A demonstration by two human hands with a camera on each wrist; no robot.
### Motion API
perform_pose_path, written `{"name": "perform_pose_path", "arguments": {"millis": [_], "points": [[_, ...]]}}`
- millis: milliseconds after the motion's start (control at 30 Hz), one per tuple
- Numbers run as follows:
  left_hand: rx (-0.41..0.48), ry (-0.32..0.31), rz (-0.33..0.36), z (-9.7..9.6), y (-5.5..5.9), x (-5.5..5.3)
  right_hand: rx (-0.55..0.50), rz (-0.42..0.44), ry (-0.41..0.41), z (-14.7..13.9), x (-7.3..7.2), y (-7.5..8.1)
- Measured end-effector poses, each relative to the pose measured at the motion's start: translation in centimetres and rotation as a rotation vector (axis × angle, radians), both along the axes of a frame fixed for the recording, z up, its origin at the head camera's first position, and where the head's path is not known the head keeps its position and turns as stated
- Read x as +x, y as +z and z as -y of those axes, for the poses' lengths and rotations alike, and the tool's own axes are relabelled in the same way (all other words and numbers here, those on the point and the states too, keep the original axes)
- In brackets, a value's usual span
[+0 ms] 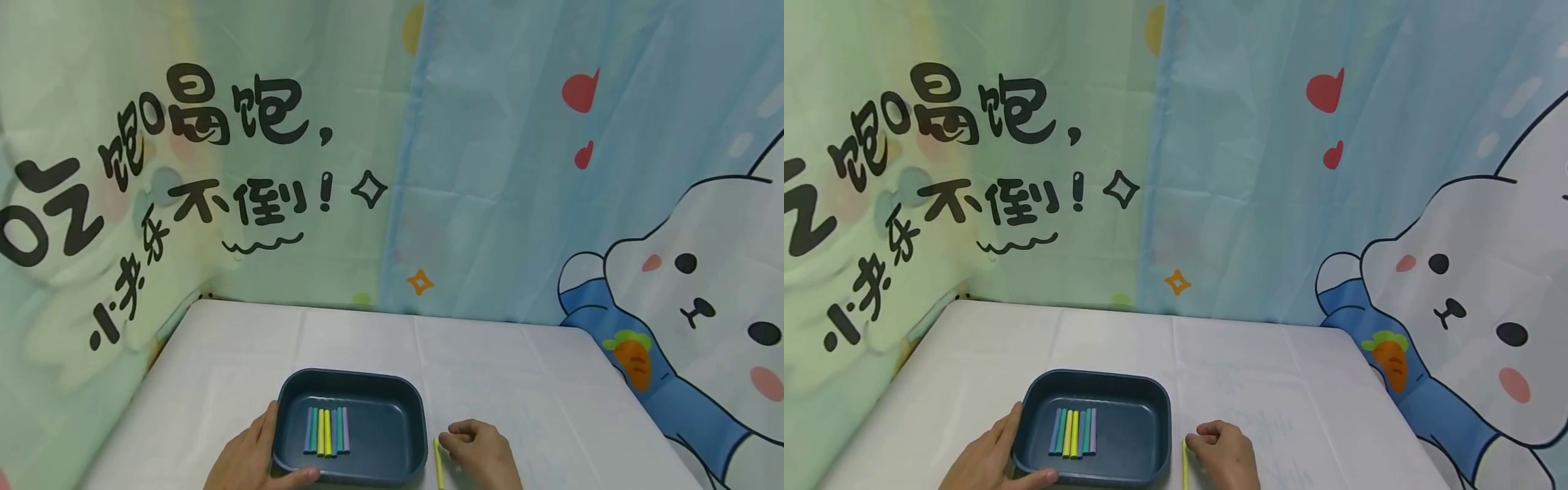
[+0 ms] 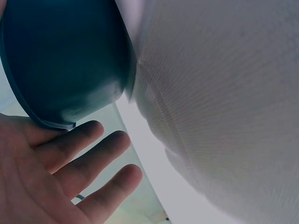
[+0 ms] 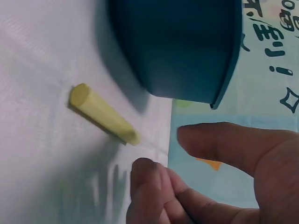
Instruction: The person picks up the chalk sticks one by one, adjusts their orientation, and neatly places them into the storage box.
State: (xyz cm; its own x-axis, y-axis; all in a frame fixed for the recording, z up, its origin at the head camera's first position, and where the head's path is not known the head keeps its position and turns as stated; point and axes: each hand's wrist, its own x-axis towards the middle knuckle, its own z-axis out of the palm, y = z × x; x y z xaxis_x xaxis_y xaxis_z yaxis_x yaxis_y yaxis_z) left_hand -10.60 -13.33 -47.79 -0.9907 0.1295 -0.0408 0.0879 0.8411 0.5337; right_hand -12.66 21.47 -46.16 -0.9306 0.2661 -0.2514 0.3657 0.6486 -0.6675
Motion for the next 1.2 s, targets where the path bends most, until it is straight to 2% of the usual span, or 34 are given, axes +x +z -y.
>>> {"name": "perform_pose_path", "arguments": {"millis": [233, 533, 867, 1067, 1200], "points": [[-0.010, -0.001, -0.008, 0.0, 0.0, 0.0, 0.039, 0.000, 0.052, -0.1, 0.2, -0.7], [-0.015, 0.005, 0.000, -0.1, -0.1, 0.0, 0.046, 0.050, 0.021, 0.8, 0.2, -1.3], [-0.003, 0.006, -0.013, 0.0, -0.1, 0.0, 0.038, 0.053, 0.029, 1.2, 0.1, -1.2], [-0.011, 0.006, -0.002, 0.1, 0.0, 0.0, 0.037, 0.062, 0.026, 1.1, -0.2, -1.3], [-0.005, 0.013, 0.010, 0.1, 0.0, -0.1, 0.021, 0.038, 0.023, 0.6, -0.4, -1.4]]}}
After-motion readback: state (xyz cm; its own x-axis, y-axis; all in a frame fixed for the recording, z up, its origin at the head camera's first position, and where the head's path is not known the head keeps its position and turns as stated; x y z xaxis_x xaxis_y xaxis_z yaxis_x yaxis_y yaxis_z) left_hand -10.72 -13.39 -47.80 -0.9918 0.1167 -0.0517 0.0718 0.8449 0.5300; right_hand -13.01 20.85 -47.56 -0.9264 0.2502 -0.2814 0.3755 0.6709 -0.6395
